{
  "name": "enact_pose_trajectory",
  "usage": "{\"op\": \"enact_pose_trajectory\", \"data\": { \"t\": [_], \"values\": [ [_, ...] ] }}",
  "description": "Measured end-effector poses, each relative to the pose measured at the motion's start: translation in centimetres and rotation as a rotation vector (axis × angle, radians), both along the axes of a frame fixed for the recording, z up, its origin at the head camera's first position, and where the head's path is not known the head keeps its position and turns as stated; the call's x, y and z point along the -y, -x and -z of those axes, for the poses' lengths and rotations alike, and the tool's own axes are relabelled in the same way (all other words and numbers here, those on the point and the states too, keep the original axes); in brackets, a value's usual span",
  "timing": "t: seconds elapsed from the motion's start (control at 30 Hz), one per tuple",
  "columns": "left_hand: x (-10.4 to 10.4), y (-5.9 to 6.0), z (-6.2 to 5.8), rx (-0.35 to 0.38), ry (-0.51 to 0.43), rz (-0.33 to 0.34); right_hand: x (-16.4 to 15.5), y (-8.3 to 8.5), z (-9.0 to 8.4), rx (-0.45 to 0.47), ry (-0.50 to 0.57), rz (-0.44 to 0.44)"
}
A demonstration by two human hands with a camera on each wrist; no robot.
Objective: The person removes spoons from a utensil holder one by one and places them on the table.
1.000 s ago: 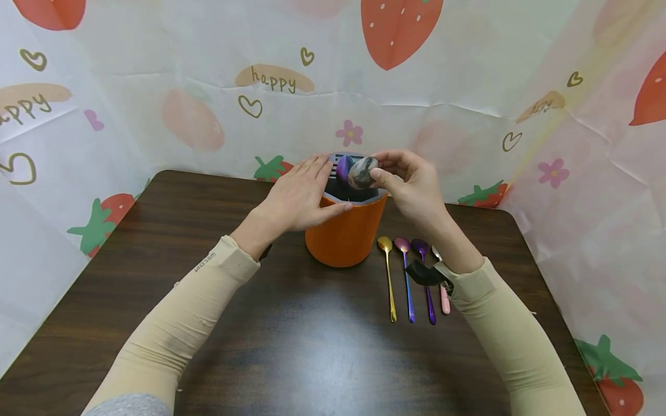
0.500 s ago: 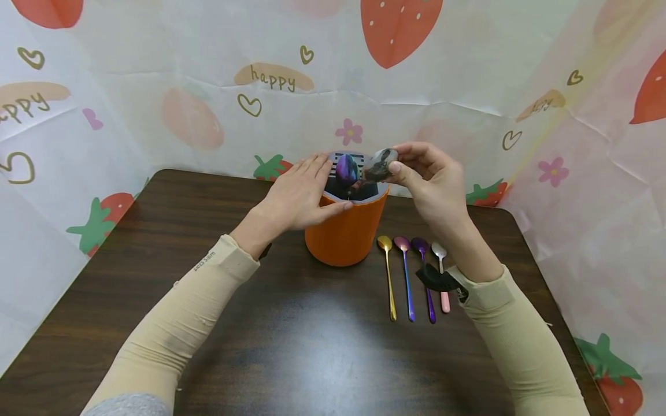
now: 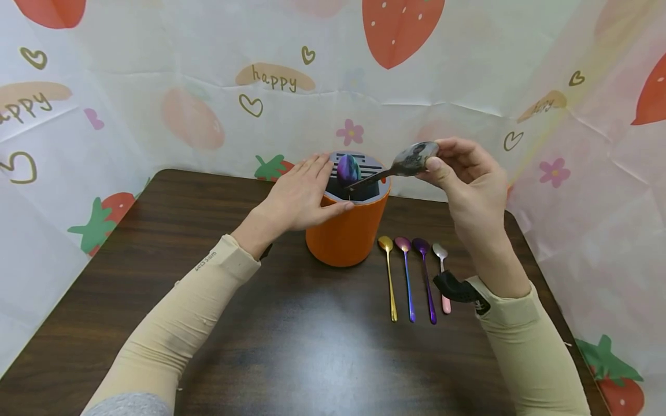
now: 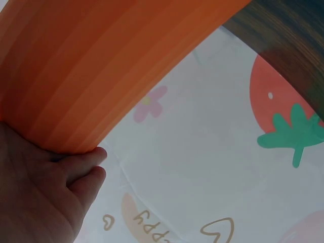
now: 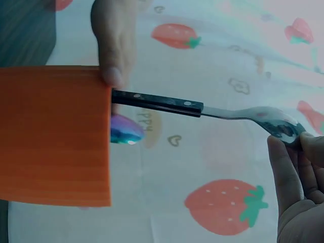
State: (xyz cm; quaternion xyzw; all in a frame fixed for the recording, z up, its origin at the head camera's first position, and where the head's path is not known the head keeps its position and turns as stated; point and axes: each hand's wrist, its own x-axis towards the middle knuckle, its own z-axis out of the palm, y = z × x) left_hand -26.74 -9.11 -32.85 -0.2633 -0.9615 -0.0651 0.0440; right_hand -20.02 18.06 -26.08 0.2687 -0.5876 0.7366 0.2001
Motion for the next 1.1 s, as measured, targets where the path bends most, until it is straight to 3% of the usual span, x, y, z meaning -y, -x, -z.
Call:
{"op": "enact_pose_trajectory", "data": {
  "t": [0.67, 1.1],
  "values": [
    [0.0, -0.1, -0.1, -0.009, 0.002, 0.000, -4.8, -1.7, -0.4, -0.065, 0.389, 0.111],
    [-0.1, -0.2, 0.0, -0.032, -0.018, 0.008, -8.4, -2.3, 1.9, -0.017, 0.461, 0.223]
  ]
}}
